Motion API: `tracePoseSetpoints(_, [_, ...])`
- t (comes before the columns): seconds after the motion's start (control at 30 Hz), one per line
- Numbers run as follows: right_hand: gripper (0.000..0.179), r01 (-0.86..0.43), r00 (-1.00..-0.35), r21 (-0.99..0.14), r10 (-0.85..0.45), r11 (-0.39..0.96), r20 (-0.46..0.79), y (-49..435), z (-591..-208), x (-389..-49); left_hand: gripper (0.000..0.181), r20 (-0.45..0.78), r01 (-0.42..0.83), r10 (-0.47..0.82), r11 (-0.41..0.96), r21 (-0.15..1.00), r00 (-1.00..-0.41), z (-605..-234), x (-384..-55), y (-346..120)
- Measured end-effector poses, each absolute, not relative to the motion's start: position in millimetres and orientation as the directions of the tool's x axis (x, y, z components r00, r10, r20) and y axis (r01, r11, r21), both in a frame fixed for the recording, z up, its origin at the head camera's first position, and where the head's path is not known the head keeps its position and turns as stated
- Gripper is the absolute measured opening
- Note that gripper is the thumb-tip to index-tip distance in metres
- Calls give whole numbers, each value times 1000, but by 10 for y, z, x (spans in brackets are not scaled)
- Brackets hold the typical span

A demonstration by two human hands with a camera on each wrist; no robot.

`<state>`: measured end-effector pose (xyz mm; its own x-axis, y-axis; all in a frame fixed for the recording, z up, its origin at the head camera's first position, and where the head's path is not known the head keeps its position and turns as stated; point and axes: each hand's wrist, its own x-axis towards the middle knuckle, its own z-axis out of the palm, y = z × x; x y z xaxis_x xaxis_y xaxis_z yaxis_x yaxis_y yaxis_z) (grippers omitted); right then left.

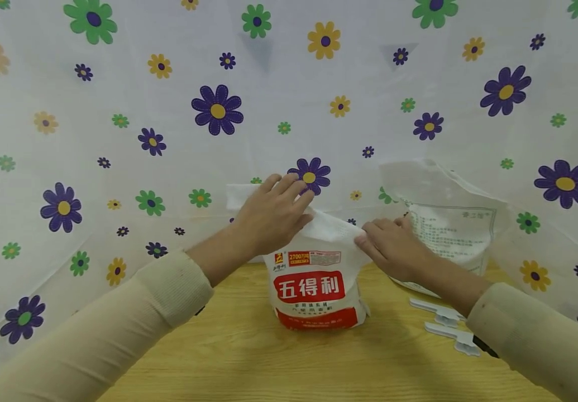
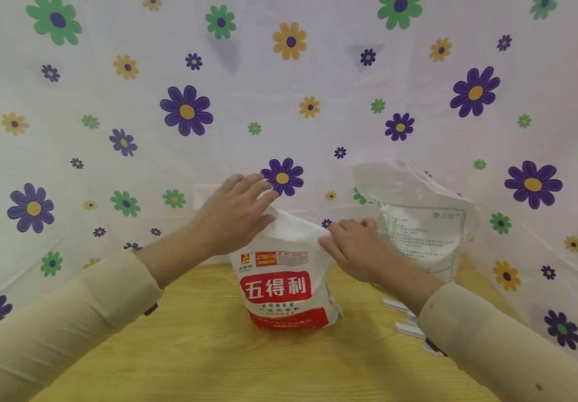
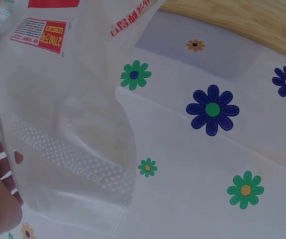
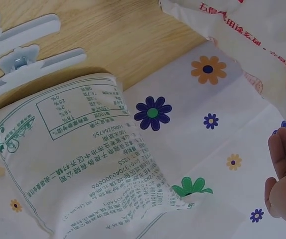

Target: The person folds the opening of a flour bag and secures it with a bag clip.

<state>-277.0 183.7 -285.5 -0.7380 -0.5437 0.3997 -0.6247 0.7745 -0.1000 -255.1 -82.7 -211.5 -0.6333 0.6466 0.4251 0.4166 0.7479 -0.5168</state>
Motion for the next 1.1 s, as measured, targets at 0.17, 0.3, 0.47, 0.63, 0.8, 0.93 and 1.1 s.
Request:
tracePoseSetpoints(0.17, [22, -647, -704, -78, -554, 759, 445, 1861, -2869, -2797, 43, 379, 440, 677, 715, -543, -631, -2135, -2610, -875])
tracePoseSetpoints(0.3, [16, -665, -654, -30, -563, 746, 506, 1881, -2901, -2825, 37, 392, 427, 680, 711, -559, -620, -2179, -2632, -882])
tracePoseSetpoints(0.47, [17, -666, -600, 52, -575, 745, 556, 1925, -2905, -2819, 34, 421, 392, 665, 723, -568, -616, -2246, -2624, -878])
tracePoseSetpoints(0.63, [17, -676, -616, -2, -563, 737, 551, 2029, -2916, -2778, 34, 451, 370, 648, 741, -561, -614, -2283, -2625, -880])
tracePoseSetpoints(0.8, [13, -669, -632, -42, -537, 742, 559, 2230, -2978, -2747, 31, 481, 374, 653, 744, -554, -585, -2314, -2637, -871])
tracePoseSetpoints(0.93, [10, -659, -633, -25, -536, 752, 558, 2401, -3055, -2734, 28, 501, 375, 649, 751, -544, -573, -2336, -2644, -881])
tracePoseSetpoints(1.1, [11, -636, -649, -8, -530, 771, 546, 2587, -3139, -2697, 28, 507, 375, 647, 753, -541, -569, -2356, -2645, -894])
